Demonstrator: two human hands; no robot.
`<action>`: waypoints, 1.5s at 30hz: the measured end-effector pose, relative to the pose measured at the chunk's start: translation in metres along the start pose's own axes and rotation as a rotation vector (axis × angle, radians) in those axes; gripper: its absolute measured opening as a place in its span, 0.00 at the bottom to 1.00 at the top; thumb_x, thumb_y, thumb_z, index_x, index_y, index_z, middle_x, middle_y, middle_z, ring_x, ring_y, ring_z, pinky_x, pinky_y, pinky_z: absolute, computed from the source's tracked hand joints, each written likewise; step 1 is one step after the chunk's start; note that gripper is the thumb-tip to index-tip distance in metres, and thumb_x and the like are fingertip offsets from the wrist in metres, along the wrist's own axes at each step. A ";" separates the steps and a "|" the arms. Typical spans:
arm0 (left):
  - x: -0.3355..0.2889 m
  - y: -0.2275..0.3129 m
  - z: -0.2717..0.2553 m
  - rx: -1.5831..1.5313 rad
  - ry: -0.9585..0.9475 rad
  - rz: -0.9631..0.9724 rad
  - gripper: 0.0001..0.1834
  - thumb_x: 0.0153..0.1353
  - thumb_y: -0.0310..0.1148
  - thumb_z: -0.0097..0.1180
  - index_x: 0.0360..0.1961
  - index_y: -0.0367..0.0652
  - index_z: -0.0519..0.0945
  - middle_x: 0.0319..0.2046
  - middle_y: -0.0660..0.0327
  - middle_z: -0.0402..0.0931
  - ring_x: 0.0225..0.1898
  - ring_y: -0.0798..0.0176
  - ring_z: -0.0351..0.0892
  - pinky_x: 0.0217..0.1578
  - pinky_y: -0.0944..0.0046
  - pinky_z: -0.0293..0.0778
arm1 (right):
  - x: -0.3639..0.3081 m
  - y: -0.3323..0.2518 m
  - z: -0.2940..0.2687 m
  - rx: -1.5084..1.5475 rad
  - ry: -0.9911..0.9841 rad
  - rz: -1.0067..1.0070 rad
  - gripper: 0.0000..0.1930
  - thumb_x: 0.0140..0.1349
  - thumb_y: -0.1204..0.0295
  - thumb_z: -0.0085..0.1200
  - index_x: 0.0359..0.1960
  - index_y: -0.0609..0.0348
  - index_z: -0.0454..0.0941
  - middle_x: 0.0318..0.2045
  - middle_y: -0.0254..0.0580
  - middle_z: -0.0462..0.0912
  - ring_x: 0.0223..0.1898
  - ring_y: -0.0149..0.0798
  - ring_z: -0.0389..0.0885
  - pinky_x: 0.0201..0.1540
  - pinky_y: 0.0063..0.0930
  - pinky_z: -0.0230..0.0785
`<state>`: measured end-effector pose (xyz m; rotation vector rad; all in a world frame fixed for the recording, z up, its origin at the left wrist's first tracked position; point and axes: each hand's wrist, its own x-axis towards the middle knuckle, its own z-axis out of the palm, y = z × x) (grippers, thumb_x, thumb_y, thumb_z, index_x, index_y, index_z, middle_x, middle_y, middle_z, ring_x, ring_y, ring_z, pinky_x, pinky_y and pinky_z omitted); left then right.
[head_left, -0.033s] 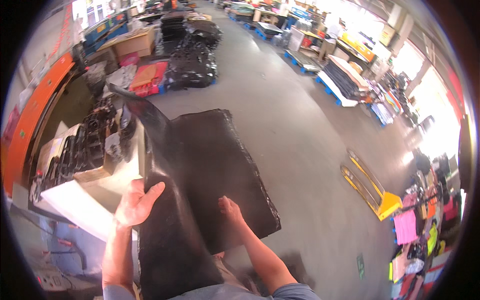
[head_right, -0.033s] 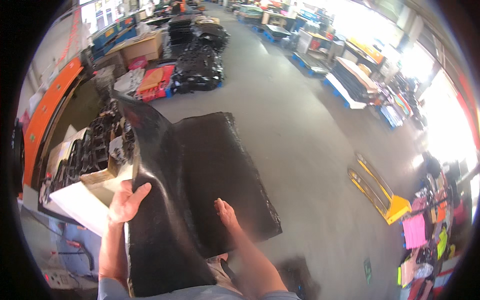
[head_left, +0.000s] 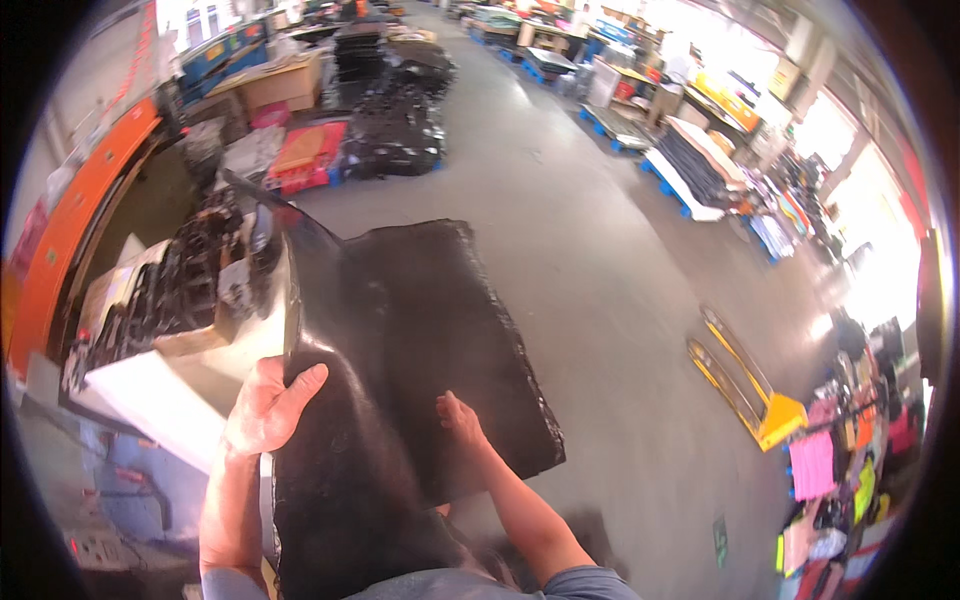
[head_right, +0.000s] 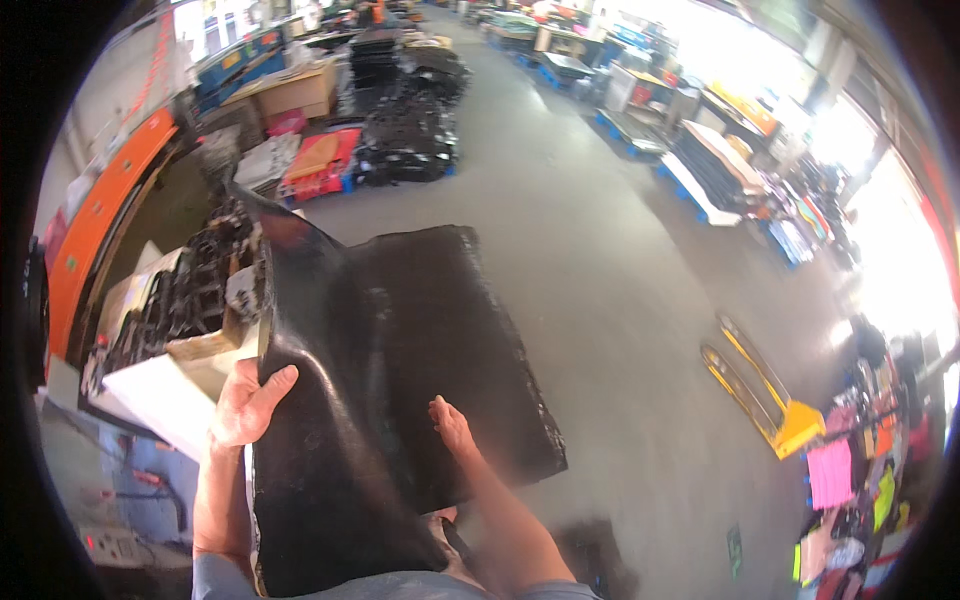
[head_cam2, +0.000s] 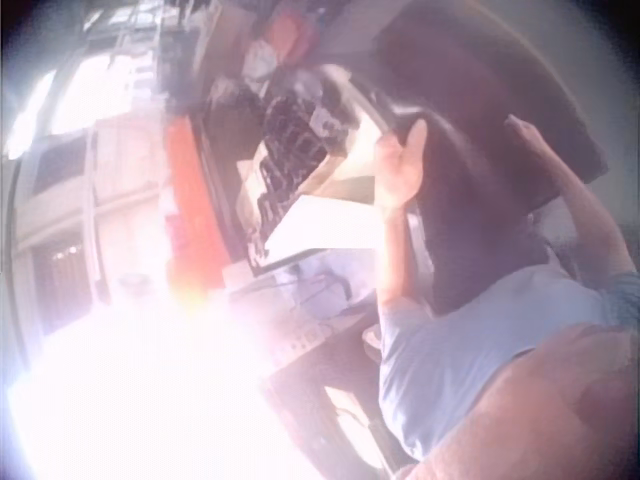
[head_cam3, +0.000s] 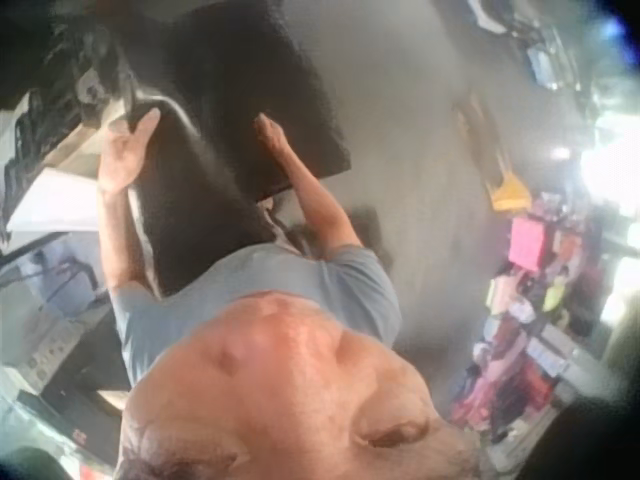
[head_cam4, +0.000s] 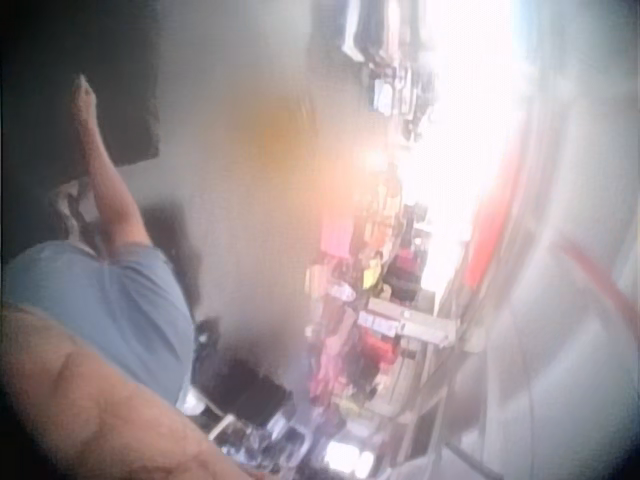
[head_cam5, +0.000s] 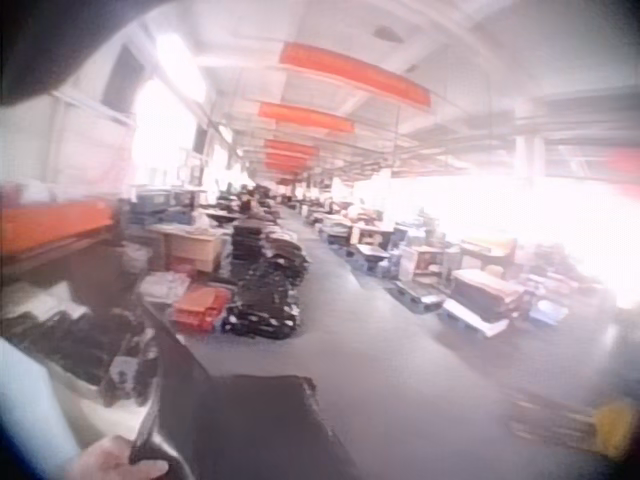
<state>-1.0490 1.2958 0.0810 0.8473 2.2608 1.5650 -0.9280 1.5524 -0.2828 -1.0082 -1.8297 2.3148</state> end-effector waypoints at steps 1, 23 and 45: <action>-0.011 0.013 -0.004 -0.068 0.046 0.000 0.10 0.77 0.32 0.63 0.45 0.34 0.86 0.30 0.65 0.82 0.37 0.73 0.75 0.40 0.61 0.74 | 0.011 0.012 0.009 -0.010 -0.041 0.091 0.34 0.81 0.40 0.46 0.62 0.62 0.84 0.49 0.44 0.88 0.46 0.38 0.87 0.51 0.34 0.80; -0.383 -0.120 -0.168 -0.693 0.589 -0.397 0.13 0.78 0.37 0.60 0.47 0.36 0.88 0.40 0.64 0.89 0.39 0.68 0.86 0.43 0.65 0.80 | -0.214 -0.117 0.046 0.152 0.135 -0.423 0.13 0.76 0.63 0.65 0.44 0.64 0.85 0.41 0.30 0.85 0.42 0.28 0.79 0.49 0.27 0.74; -0.704 -0.163 -0.099 -0.617 1.498 -0.898 0.16 0.66 0.42 0.68 0.46 0.40 0.86 0.37 0.59 0.86 0.36 0.59 0.86 0.44 0.57 0.82 | -0.196 0.033 0.276 -1.100 -0.359 -0.322 0.32 0.66 0.52 0.67 0.57 0.75 0.85 0.50 0.66 0.90 0.56 0.54 0.90 0.60 0.42 0.79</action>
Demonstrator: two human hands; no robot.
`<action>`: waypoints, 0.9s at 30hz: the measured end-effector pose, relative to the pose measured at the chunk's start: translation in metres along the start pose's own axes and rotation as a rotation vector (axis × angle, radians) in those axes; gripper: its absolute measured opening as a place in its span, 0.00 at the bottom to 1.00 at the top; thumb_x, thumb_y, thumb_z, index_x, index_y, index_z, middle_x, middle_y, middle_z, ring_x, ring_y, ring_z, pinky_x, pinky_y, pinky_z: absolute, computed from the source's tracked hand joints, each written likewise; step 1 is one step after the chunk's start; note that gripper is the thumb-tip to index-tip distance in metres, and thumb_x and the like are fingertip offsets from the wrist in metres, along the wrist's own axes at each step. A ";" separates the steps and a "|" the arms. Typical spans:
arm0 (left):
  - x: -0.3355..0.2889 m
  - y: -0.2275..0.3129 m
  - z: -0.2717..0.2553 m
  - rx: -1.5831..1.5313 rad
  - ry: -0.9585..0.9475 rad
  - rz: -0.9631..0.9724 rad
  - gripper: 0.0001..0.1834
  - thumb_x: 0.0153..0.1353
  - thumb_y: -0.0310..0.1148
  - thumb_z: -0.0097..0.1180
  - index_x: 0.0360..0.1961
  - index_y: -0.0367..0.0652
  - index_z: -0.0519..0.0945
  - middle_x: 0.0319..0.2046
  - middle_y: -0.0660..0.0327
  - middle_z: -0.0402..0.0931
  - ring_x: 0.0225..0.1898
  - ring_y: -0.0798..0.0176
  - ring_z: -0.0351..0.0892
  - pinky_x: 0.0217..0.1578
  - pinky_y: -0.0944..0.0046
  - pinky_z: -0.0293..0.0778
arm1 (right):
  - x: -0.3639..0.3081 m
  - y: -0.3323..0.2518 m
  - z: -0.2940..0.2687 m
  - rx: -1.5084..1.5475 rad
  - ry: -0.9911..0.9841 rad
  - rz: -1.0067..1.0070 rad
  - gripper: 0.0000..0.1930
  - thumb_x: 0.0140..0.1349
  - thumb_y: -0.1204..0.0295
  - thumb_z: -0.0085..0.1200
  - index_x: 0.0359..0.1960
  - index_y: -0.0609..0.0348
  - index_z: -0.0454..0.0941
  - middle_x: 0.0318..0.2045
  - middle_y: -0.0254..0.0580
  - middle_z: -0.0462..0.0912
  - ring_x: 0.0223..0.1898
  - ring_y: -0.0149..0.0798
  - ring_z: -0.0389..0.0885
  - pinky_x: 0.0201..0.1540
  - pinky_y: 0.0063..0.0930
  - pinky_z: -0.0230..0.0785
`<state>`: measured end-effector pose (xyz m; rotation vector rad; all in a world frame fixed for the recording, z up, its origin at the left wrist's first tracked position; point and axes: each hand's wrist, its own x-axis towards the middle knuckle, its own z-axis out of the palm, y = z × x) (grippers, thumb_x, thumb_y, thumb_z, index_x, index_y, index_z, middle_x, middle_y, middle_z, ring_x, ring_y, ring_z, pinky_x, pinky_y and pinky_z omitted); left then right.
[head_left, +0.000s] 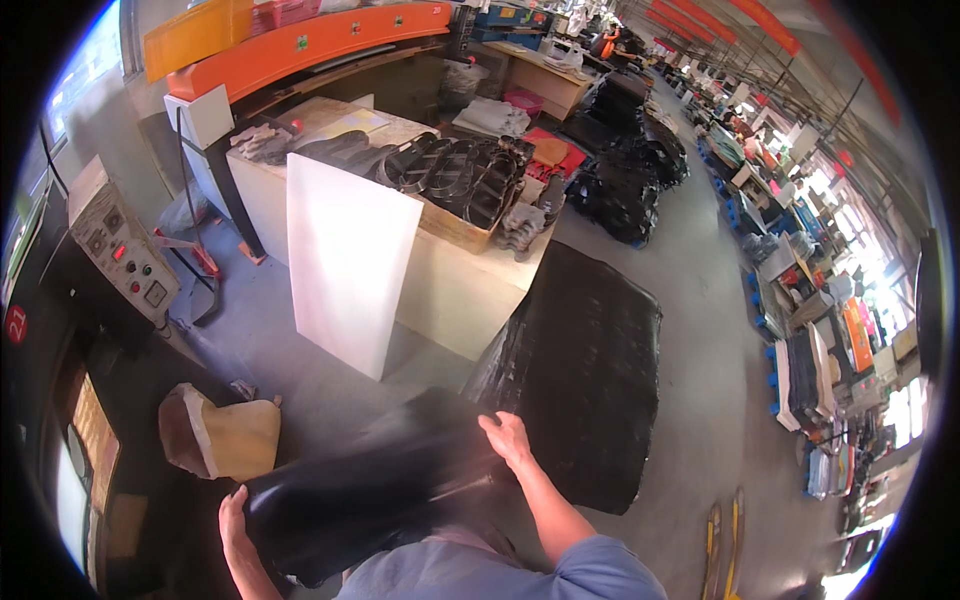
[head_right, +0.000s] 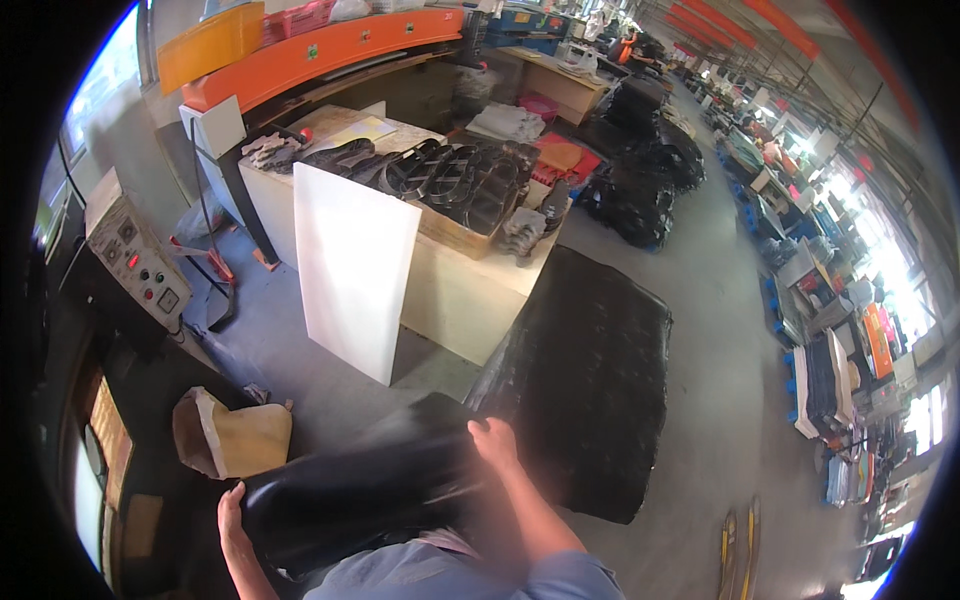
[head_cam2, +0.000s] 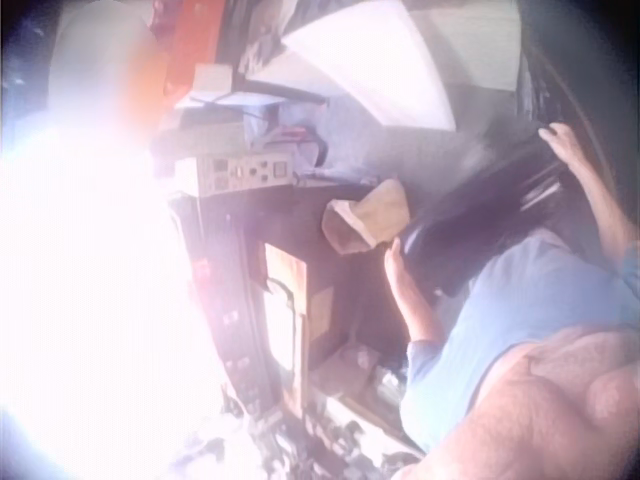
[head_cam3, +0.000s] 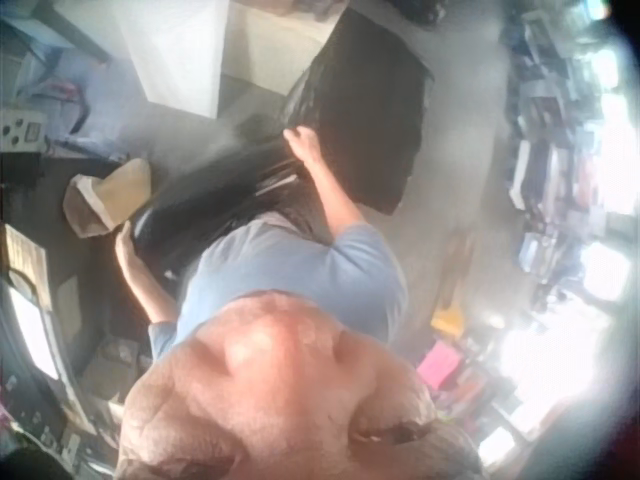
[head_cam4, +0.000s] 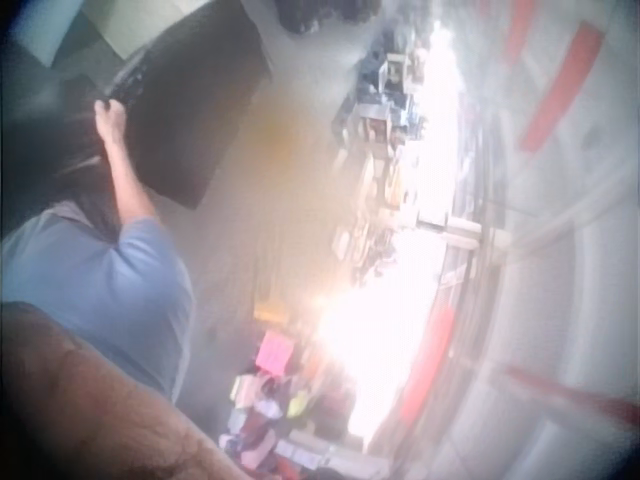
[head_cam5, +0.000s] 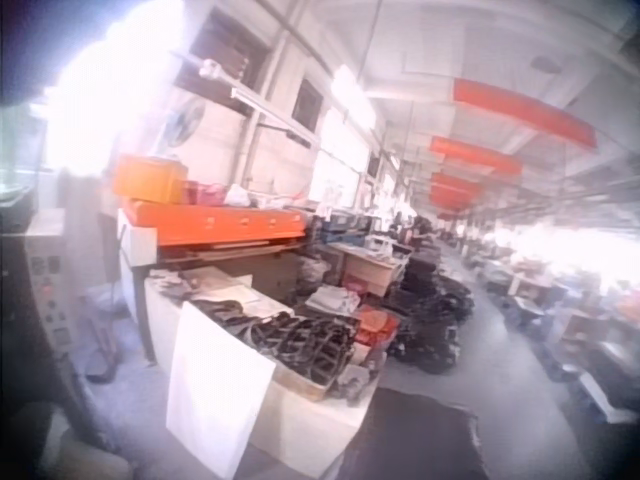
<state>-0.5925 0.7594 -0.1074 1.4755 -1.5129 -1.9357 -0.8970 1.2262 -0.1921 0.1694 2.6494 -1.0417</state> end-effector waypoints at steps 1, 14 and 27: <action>0.001 -0.012 -0.012 0.007 0.053 -0.035 0.15 0.66 0.42 0.68 0.43 0.41 0.86 0.36 0.59 0.86 0.35 0.59 0.86 0.43 0.56 0.83 | 0.002 -0.003 0.005 0.035 -0.062 0.006 0.34 0.66 0.51 0.67 0.59 0.77 0.83 0.54 0.68 0.88 0.59 0.56 0.87 0.63 0.43 0.77; 0.014 -0.098 -0.134 -0.205 0.222 -0.196 0.14 0.68 0.42 0.69 0.44 0.42 0.88 0.38 0.57 0.88 0.40 0.56 0.88 0.48 0.51 0.84 | -0.024 -0.074 0.108 -0.151 -0.106 -0.134 0.25 0.63 0.54 0.63 0.31 0.72 0.86 0.28 0.64 0.86 0.32 0.50 0.88 0.40 0.52 0.75; -0.173 0.188 -0.427 -0.225 0.744 1.193 0.21 0.73 0.34 0.62 0.63 0.36 0.81 0.52 0.59 0.85 0.53 0.62 0.84 0.60 0.61 0.76 | -0.175 -0.511 0.107 1.215 -0.180 -0.856 0.18 0.81 0.66 0.56 0.62 0.67 0.82 0.58 0.48 0.85 0.57 0.41 0.82 0.61 0.40 0.79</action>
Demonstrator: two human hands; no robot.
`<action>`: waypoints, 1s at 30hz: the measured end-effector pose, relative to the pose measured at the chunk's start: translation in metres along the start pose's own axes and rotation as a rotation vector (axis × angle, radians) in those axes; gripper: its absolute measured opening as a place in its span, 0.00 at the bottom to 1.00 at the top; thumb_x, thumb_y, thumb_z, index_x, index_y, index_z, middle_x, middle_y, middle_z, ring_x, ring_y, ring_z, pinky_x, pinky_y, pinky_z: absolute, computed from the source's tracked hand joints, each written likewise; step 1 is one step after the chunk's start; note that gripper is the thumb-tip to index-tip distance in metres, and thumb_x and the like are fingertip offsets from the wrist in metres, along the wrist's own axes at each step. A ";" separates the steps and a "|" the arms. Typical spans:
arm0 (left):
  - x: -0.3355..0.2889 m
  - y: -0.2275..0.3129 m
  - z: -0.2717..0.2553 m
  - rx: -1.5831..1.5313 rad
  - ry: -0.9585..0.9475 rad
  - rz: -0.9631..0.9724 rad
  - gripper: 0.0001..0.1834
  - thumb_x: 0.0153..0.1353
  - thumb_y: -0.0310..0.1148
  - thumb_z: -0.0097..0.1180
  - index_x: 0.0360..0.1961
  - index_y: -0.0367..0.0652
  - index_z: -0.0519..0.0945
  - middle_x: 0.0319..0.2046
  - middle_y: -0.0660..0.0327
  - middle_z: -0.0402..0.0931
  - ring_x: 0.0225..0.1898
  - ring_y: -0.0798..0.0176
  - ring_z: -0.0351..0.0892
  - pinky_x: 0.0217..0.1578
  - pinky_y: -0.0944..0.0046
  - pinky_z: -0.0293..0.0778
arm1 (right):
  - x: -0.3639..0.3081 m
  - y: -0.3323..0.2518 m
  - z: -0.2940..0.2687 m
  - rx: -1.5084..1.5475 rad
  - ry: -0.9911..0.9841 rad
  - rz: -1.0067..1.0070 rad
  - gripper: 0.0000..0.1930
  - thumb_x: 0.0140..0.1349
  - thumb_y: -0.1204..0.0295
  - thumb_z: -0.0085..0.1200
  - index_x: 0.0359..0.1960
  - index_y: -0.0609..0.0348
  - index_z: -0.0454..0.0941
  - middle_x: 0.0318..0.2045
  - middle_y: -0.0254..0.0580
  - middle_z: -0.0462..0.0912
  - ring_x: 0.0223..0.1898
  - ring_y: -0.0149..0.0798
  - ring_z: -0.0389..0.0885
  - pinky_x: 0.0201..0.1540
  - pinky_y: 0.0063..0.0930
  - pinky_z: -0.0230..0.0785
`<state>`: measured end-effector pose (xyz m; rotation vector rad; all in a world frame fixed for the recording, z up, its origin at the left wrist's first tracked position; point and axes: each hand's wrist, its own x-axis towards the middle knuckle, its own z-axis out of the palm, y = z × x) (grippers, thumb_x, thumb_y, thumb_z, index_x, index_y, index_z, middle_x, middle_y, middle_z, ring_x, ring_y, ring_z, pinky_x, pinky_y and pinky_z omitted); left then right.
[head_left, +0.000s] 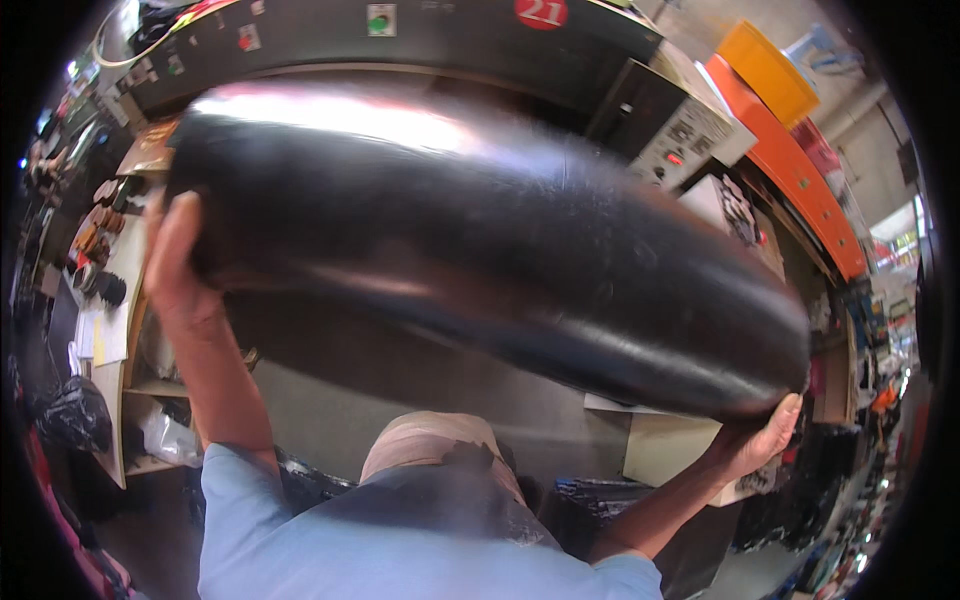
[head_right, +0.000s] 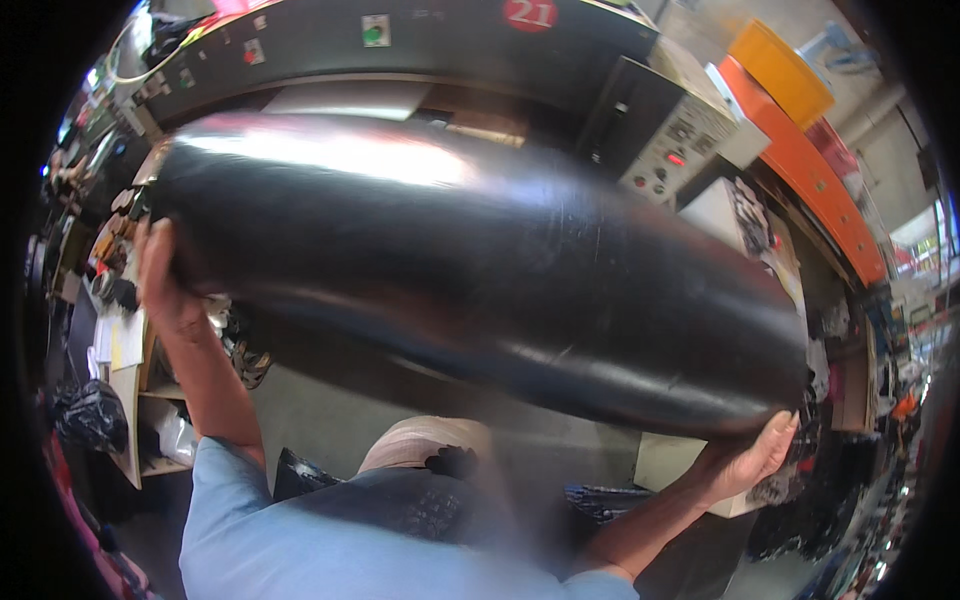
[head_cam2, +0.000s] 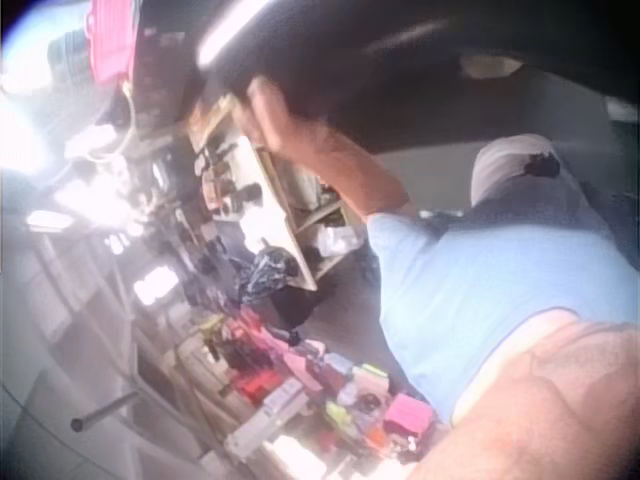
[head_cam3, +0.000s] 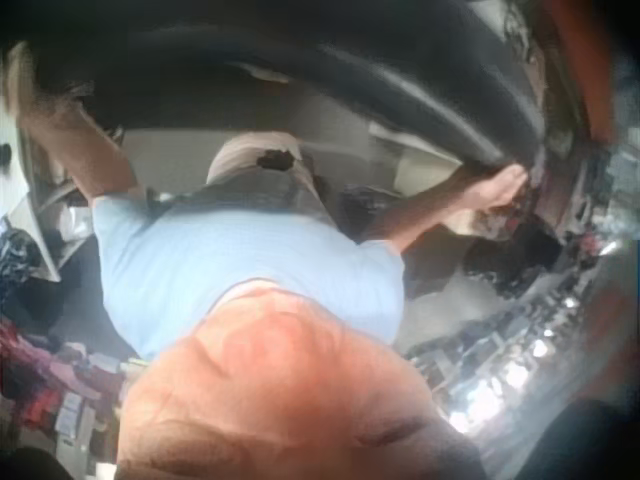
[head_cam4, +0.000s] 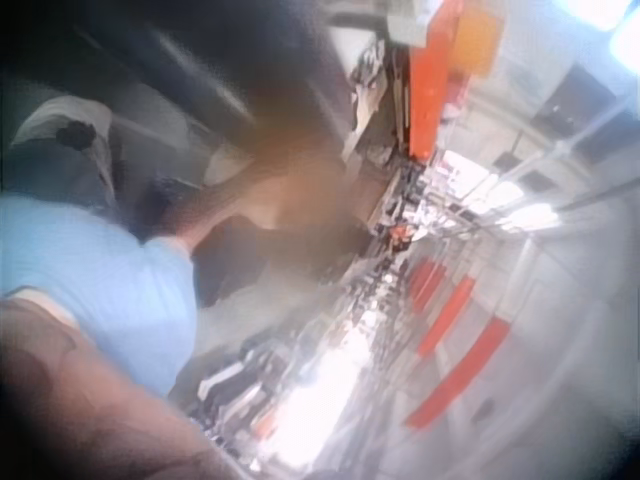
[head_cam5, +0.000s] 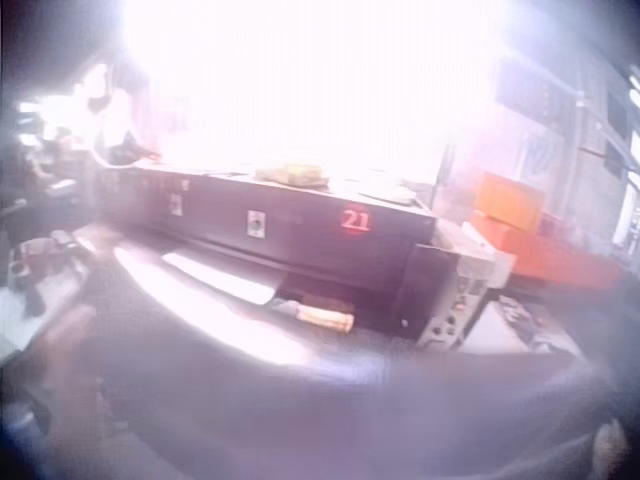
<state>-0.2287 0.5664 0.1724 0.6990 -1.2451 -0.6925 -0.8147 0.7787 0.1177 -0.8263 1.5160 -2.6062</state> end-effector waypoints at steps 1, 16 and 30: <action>0.009 0.004 -0.032 -0.099 0.094 0.046 0.23 0.73 0.34 0.61 0.65 0.34 0.79 0.55 0.57 0.84 0.55 0.59 0.84 0.62 0.58 0.76 | -0.006 0.006 0.021 0.118 -0.089 -0.048 0.22 0.80 0.63 0.55 0.67 0.67 0.77 0.62 0.51 0.82 0.61 0.44 0.81 0.63 0.44 0.78; -0.032 -0.123 -0.242 0.336 0.128 -0.734 0.31 0.72 0.41 0.64 0.71 0.37 0.76 0.62 0.54 0.81 0.63 0.55 0.80 0.67 0.54 0.72 | -0.192 0.237 0.200 -0.285 -1.062 0.889 0.15 0.70 0.66 0.69 0.50 0.65 0.88 0.41 0.34 0.90 0.42 0.30 0.84 0.48 0.31 0.78; 0.050 -0.296 -0.125 0.136 -0.195 -1.211 0.32 0.73 0.40 0.62 0.74 0.37 0.73 0.64 0.52 0.81 0.65 0.52 0.81 0.68 0.52 0.73 | -0.228 0.211 0.237 -0.367 -0.814 0.847 0.25 0.72 0.52 0.66 0.56 0.64 0.86 0.47 0.42 0.92 0.52 0.36 0.86 0.62 0.35 0.74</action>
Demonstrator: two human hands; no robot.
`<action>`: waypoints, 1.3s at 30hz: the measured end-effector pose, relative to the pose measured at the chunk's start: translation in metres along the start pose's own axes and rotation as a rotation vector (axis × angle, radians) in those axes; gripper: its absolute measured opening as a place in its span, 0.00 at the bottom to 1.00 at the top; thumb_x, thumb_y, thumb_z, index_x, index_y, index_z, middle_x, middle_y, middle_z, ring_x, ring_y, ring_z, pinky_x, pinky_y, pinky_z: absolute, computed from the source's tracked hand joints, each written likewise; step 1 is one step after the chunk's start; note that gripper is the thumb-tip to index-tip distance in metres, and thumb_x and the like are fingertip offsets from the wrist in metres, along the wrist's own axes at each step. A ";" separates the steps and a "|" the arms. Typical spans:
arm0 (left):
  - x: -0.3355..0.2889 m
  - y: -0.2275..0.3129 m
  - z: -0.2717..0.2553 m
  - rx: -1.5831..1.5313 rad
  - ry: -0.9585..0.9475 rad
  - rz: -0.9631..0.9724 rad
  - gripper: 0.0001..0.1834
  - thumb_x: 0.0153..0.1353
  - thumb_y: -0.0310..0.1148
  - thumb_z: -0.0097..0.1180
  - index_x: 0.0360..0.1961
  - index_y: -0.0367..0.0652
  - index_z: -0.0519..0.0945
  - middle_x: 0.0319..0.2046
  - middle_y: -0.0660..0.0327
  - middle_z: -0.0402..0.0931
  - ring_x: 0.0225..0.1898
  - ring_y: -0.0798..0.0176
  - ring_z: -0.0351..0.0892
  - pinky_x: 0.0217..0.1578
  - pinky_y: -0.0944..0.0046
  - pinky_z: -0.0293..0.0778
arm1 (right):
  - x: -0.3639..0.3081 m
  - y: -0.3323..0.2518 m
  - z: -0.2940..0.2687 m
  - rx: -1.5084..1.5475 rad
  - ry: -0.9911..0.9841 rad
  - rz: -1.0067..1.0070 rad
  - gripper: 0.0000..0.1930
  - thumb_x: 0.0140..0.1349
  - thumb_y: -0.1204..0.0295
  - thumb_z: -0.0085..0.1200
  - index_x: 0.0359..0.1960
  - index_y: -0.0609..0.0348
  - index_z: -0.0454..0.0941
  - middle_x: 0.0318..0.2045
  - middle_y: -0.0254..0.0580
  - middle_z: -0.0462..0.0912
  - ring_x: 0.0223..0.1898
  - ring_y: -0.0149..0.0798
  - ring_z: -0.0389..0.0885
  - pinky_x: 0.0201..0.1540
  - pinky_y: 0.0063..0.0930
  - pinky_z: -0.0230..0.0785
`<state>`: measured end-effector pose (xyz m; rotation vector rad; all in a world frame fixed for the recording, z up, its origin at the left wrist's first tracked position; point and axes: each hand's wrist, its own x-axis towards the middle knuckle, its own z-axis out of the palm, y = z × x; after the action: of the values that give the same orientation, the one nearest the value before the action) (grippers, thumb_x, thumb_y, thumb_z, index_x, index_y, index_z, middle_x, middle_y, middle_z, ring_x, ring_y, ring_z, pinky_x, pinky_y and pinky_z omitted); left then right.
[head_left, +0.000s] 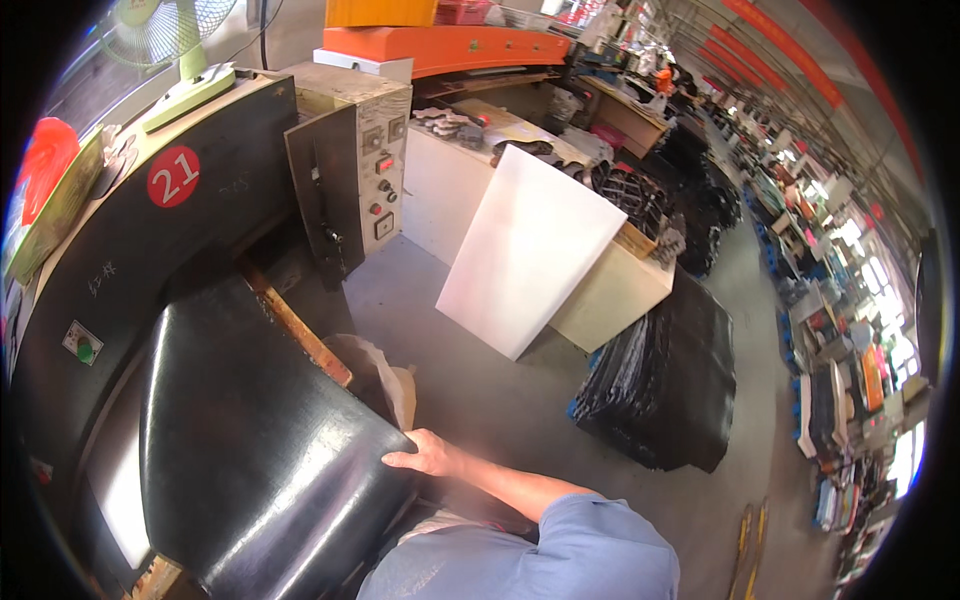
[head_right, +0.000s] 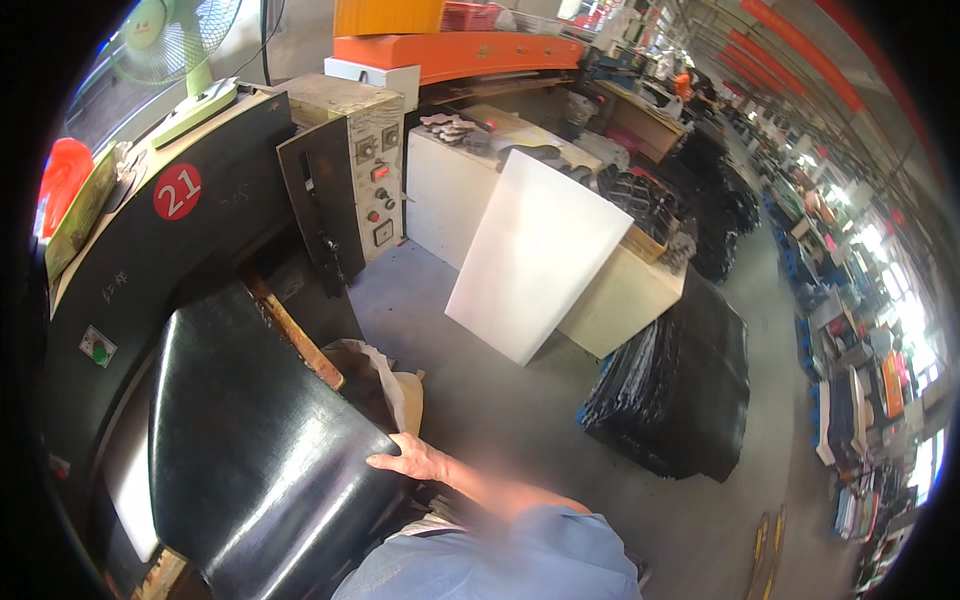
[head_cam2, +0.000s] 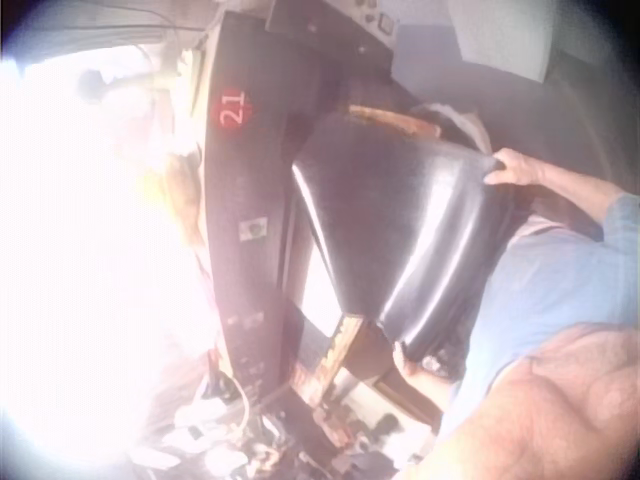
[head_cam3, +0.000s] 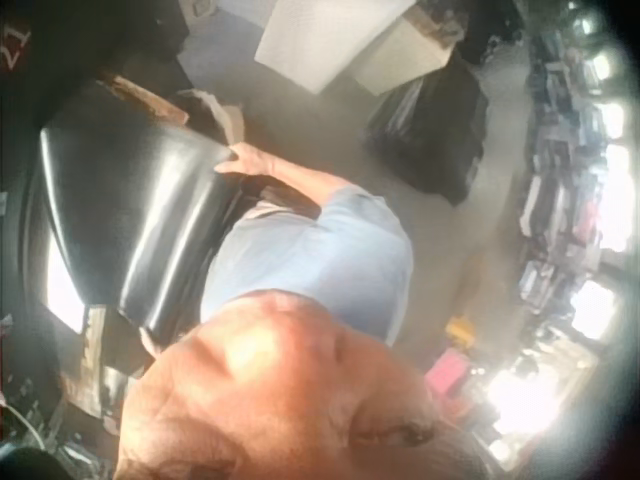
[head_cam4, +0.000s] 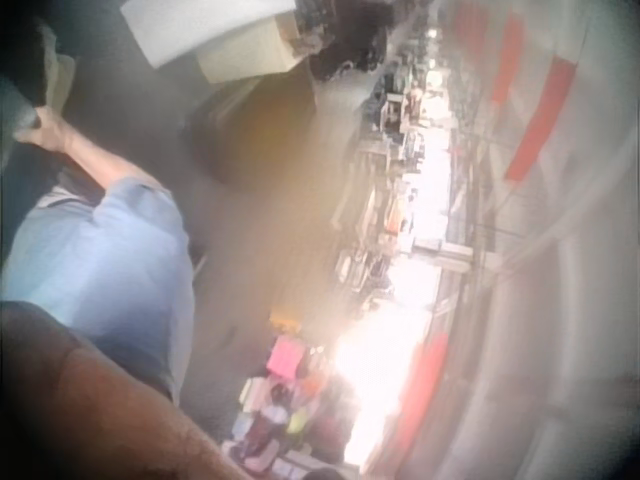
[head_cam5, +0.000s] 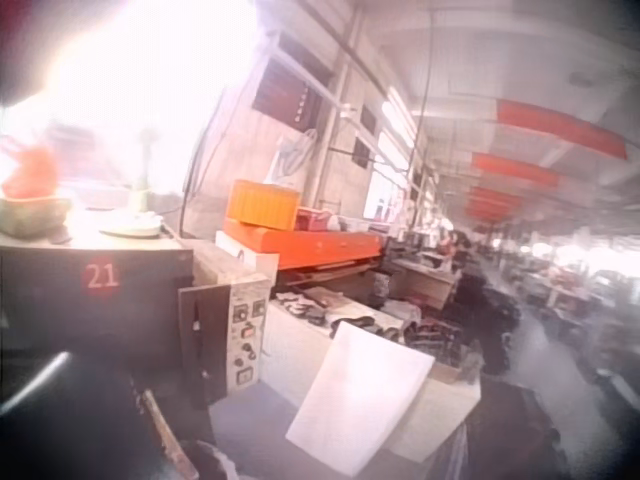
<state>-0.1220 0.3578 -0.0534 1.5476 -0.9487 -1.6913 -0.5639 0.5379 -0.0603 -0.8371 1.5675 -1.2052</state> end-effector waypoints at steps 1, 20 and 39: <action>0.006 0.001 -0.004 0.004 -0.031 0.001 0.32 0.73 0.40 0.62 0.74 0.37 0.73 0.64 0.52 0.81 0.65 0.52 0.81 0.68 0.52 0.74 | -0.007 0.000 0.011 0.002 0.054 -0.046 0.26 0.72 0.52 0.66 0.57 0.63 0.85 0.47 0.42 0.91 0.52 0.36 0.86 0.61 0.36 0.74; 0.060 0.004 -0.163 -0.018 -0.222 -0.052 0.30 0.75 0.39 0.60 0.74 0.37 0.72 0.65 0.52 0.81 0.64 0.52 0.82 0.66 0.52 0.75 | -0.082 -0.008 0.208 -0.093 0.113 -0.126 0.28 0.72 0.57 0.65 0.66 0.64 0.81 0.58 0.47 0.89 0.61 0.43 0.84 0.68 0.40 0.71; 0.024 -0.010 -0.227 -0.086 0.031 -0.102 0.29 0.77 0.38 0.59 0.74 0.37 0.72 0.65 0.53 0.81 0.63 0.53 0.83 0.65 0.52 0.77 | -0.023 -0.066 0.202 -0.100 -0.072 -0.154 0.14 0.73 0.65 0.67 0.53 0.61 0.88 0.39 0.42 0.92 0.41 0.31 0.87 0.52 0.33 0.78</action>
<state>0.1021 0.3233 -0.0840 1.5841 -0.7823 -1.7498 -0.3670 0.4791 -0.0026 -1.0715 1.5375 -1.1982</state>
